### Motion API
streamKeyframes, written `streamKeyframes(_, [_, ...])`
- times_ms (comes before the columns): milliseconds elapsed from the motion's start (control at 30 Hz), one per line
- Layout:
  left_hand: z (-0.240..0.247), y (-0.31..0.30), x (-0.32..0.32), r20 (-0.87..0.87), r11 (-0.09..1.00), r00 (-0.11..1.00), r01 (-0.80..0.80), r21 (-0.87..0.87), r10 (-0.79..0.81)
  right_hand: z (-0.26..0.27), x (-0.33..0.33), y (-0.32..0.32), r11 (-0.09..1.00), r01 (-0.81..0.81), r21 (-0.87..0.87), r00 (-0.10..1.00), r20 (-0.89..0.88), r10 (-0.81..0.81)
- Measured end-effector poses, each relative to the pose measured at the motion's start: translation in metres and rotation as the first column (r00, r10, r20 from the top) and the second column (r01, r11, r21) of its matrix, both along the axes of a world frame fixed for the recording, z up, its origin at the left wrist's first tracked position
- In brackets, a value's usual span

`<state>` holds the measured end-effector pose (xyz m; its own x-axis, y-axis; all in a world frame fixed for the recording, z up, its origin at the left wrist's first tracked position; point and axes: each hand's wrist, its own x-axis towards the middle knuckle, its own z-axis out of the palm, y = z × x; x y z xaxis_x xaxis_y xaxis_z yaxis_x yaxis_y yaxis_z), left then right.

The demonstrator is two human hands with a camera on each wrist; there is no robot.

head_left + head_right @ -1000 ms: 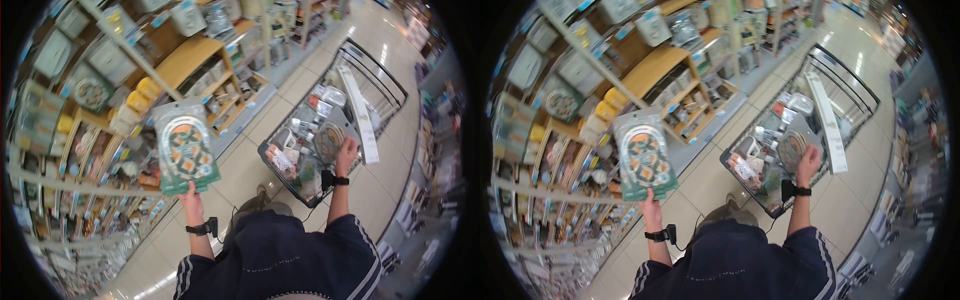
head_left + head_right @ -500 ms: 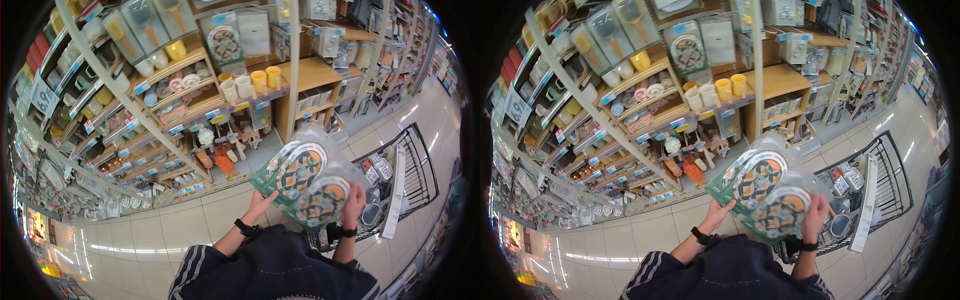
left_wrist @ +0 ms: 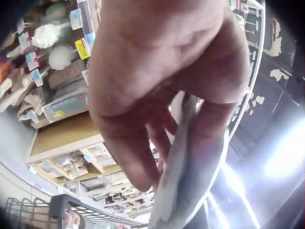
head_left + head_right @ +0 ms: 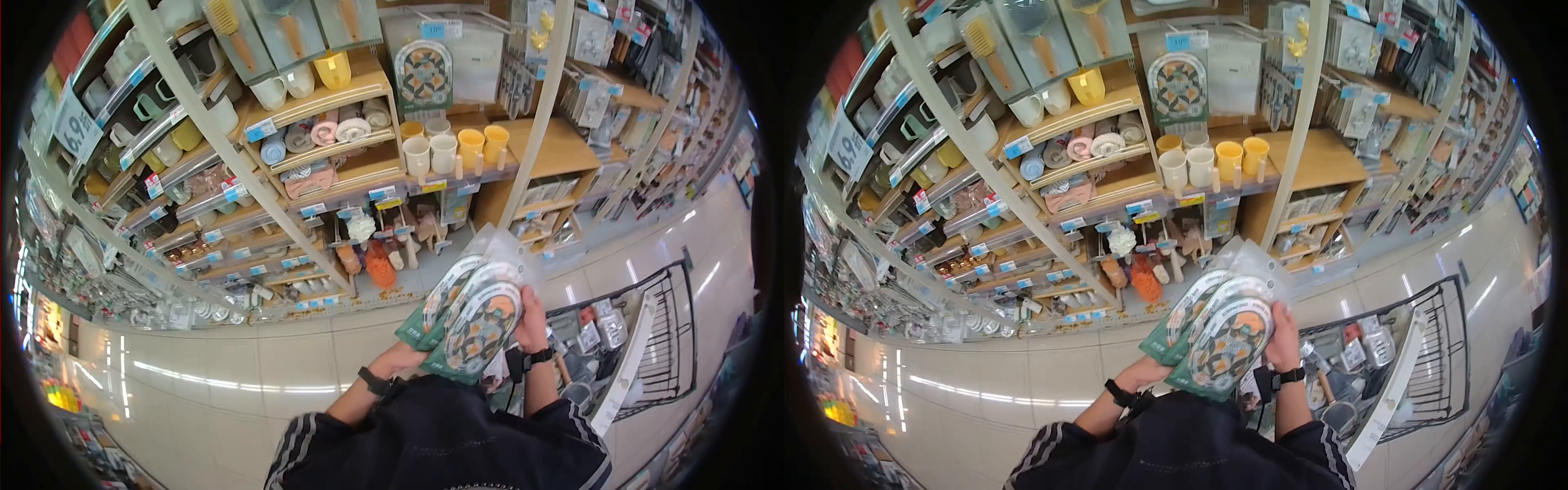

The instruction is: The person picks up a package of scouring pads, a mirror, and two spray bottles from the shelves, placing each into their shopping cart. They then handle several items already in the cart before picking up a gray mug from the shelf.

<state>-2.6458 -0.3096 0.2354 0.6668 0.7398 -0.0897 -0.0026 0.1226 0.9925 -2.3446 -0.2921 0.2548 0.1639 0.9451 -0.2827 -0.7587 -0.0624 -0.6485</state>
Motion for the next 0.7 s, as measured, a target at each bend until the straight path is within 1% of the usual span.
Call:
streamKeyframes(67, [0.005, 0.019, -0.017, -0.018, 0.984, 0.986, 0.166, -0.069, -0.168, 0.007, 0.002, 0.006, 0.998, 0.067, 0.021, 0.996, 0.061, -0.068])
streamKeyframes(100, [0.026, 0.026, -0.019, -0.016, 0.948, 0.967, 0.248, -0.199, -0.256, 0.018, 0.002, 0.006, 0.995, 0.099, 0.02, 0.99, 0.096, -0.1])
streamKeyframes(133, [0.041, 0.036, -0.019, 0.132, 0.931, 0.957, 0.282, -0.232, -0.257, 0.025, 0.002, 0.003, 0.991, 0.134, 0.007, 0.982, 0.135, -0.134])
streamKeyframes(200, [0.063, 0.056, -0.016, 0.422, 0.882, 0.879, 0.366, -0.298, -0.222, 0.028, 0.006, 0.005, 0.991, 0.129, 0.047, 0.979, 0.156, -0.134])
streamKeyframes(267, [0.086, 0.074, -0.009, 0.448, 0.809, 0.884, 0.358, -0.466, -0.133, 0.025, 0.011, 0.009, 0.989, 0.101, 0.108, 0.969, 0.214, -0.122])
streamKeyframes(300, [0.091, 0.079, -0.005, 0.452, 0.768, 0.888, 0.35, -0.536, -0.088, 0.026, 0.009, 0.01, 0.987, 0.122, 0.106, 0.958, 0.248, -0.145])
streamKeyframes(333, [0.091, 0.081, 0.004, 0.293, 0.882, 0.948, 0.242, -0.404, -0.126, 0.029, 0.004, 0.015, 0.984, 0.14, 0.114, 0.944, 0.284, -0.167])
streamKeyframes(367, [0.088, 0.08, 0.019, 0.127, 0.961, 0.984, 0.151, -0.232, -0.124, 0.032, -0.001, 0.019, 0.98, 0.154, 0.123, 0.929, 0.319, -0.186])
streamKeyframes(400, [0.086, 0.079, 0.034, -0.034, 0.996, 0.996, 0.08, -0.03, -0.081, 0.035, -0.007, 0.022, 0.972, 0.192, 0.133, 0.895, 0.381, -0.23])
streamKeyframes(433, [0.083, 0.076, 0.045, -0.094, 0.998, 0.996, 0.014, 0.062, -0.008, 0.038, -0.012, 0.026, 0.962, 0.227, 0.15, 0.855, 0.442, -0.27])
streamKeyframes(467, [0.08, 0.074, 0.052, -0.097, 0.999, 0.995, -0.022, 0.033, 0.025, 0.04, -0.012, 0.029, 0.952, 0.257, 0.169, 0.809, 0.5, -0.307])
streamKeyframes(500, [0.076, 0.072, 0.057, -0.101, 0.998, 0.993, -0.061, 0.003, 0.061, 0.034, -0.009, 0.032, 0.955, 0.213, 0.206, 0.795, 0.532, -0.292])
streamKeyframes(533, [0.071, 0.07, 0.062, -0.106, 0.994, 0.989, -0.105, -0.025, 0.102, 0.036, -0.009, 0.032, 0.955, 0.216, 0.202, 0.812, 0.506, -0.291])
streamKeyframes(567, [0.062, 0.068, 0.066, -0.076, 0.986, 0.984, -0.158, 0.047, 0.162, 0.039, -0.012, 0.034, 0.955, 0.214, 0.203, 0.83, 0.478, -0.288])
streamKeyframes(633, [0.062, 0.067, 0.075, 0.005, 0.977, 0.978, -0.209, 0.05, 0.209, 0.049, -0.023, 0.041, 0.947, 0.214, 0.238, 0.87, 0.394, -0.296])
streamKeyframes(667, [0.064, 0.067, 0.077, 0.047, 0.97, 0.97, -0.24, 0.048, 0.238, 0.057, -0.028, 0.042, 0.957, 0.182, 0.228, 0.878, 0.4, -0.262])
streamKeyframes(700, [0.068, 0.067, 0.078, 0.04, 0.964, 0.965, -0.262, 0.036, 0.261, 0.066, -0.03, 0.041, 0.965, 0.15, 0.217, 0.884, 0.407, -0.229])
